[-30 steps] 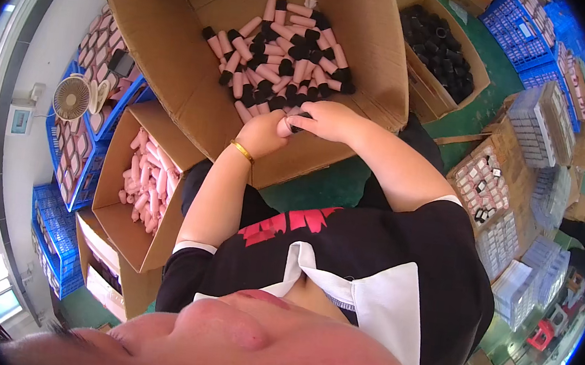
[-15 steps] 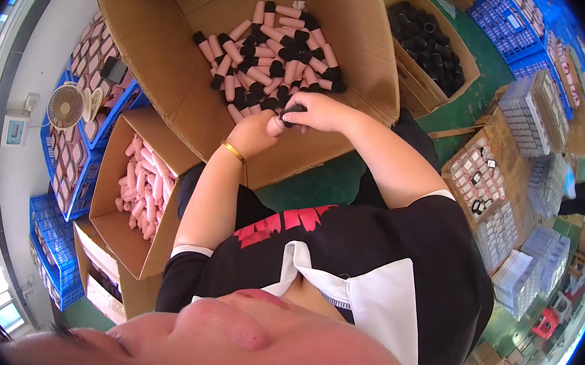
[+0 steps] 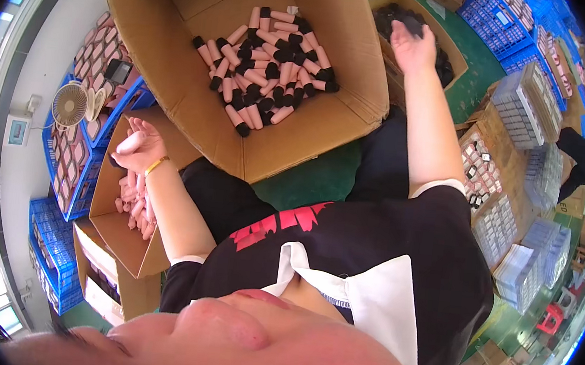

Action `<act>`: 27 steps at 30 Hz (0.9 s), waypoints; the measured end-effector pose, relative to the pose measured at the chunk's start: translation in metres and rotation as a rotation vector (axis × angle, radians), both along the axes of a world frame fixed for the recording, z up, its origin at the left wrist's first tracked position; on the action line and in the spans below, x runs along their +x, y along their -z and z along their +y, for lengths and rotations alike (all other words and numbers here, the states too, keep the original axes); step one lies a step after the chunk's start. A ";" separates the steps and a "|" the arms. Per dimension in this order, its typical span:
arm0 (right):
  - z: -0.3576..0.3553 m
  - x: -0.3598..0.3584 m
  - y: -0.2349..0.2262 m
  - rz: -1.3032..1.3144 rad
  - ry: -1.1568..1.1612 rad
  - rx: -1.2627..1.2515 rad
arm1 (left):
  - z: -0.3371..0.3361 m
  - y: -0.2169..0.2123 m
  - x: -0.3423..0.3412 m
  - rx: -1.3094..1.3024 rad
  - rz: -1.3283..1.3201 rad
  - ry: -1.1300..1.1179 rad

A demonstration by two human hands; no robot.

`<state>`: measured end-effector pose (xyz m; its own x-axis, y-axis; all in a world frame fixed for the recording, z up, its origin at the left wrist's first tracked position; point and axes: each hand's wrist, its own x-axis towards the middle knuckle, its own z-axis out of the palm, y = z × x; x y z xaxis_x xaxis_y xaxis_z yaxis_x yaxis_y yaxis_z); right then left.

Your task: Sorting and assembling small pink and black plastic components from cardboard boxes into a target container.

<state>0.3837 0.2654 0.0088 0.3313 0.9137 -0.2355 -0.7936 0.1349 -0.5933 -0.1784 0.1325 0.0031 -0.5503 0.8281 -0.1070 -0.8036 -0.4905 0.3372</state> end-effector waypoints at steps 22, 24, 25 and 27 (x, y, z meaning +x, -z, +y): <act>-0.043 -0.304 0.195 -2.004 -1.568 0.151 | 0.004 0.034 0.149 -0.578 0.944 1.389; -0.057 -0.310 0.192 -2.312 -1.360 0.061 | 0.005 0.036 0.150 -0.501 0.934 1.406; -0.065 -0.315 0.189 -2.457 -1.259 0.033 | 0.005 0.030 0.150 -0.476 0.932 1.411; -0.084 -0.313 0.186 -2.721 -1.069 -0.052 | 0.007 0.020 0.153 -0.468 0.954 1.425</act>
